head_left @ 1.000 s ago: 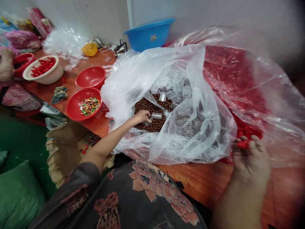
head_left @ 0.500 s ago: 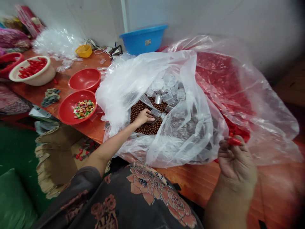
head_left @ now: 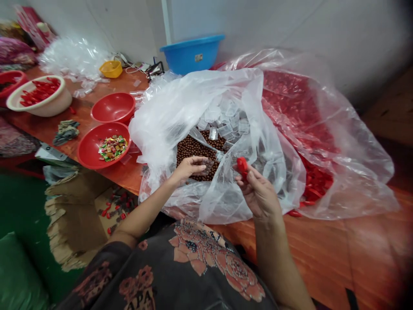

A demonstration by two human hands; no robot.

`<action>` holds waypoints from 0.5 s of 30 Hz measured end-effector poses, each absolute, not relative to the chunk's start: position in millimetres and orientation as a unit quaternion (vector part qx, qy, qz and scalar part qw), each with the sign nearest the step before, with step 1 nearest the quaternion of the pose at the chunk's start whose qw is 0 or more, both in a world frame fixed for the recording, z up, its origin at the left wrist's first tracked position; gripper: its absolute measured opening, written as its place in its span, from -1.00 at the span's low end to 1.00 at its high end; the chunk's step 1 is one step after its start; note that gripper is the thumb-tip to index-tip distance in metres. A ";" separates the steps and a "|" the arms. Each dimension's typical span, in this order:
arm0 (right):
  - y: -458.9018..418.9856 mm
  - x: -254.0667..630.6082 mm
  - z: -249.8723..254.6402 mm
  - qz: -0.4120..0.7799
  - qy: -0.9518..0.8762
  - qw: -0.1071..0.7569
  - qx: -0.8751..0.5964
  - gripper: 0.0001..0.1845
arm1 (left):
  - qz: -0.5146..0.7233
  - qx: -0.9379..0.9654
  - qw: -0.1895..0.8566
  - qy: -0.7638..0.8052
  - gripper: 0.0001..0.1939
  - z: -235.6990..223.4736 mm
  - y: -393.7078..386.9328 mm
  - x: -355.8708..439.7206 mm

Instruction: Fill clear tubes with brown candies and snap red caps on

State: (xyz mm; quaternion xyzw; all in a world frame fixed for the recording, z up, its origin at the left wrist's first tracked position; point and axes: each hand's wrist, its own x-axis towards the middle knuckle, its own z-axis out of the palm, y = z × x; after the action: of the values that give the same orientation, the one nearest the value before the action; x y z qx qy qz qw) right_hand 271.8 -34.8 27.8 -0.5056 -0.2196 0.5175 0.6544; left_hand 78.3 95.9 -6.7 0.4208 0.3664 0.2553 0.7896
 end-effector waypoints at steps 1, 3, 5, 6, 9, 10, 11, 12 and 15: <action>-29.5 267.4 26.6 0.524 -0.238 0.643 -0.506 -0.52 | 0.251 0.423 0.790 0.367 -0.51 -4.0 91.6 75.6; -19.4 259.4 22.1 0.503 -0.296 0.629 -0.515 -0.49 | 0.242 0.435 0.786 0.367 -0.50 0.4 84.6 70.9; -10.7 252.7 17.3 0.451 -0.378 0.606 -0.535 -0.47 | 0.234 0.453 0.782 0.358 -0.49 4.3 79.7 67.2; -7.0 250.2 15.6 0.425 -0.423 0.585 -0.546 -0.46 | 0.230 0.461 0.782 0.351 -0.49 6.2 77.9 65.6; 0.8 246.6 14.0 0.374 -0.541 0.499 -0.564 -0.44 | 0.220 0.474 0.786 0.329 -0.48 9.8 74.6 61.9; 2.3 246.7 14.5 0.363 -0.567 0.477 -0.565 -0.44 | 0.218 0.473 0.789 0.327 -0.47 9.9 74.1 60.8; 3.3 247.1 15.2 0.354 -0.586 0.461 -0.564 -0.43 | 0.218 0.471 0.790 0.326 -0.47 9.4 73.8 59.8; 4.0 247.8 16.1 0.346 -0.602 0.450 -0.562 -0.43 | 0.221 0.468 0.791 0.328 -0.48 8.3 73.6 58.7; 4.7 248.7 18.7 0.325 -0.634 0.429 -0.556 -0.44 | 0.235 0.464 0.786 0.334 -0.49 3.2 73.2 55.7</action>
State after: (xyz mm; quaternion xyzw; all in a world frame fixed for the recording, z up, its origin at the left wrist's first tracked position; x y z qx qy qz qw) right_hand 248.7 4.7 18.7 -0.5555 -0.6342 0.3249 0.4285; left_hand 55.7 73.2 3.2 0.4644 0.3344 0.2346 0.7858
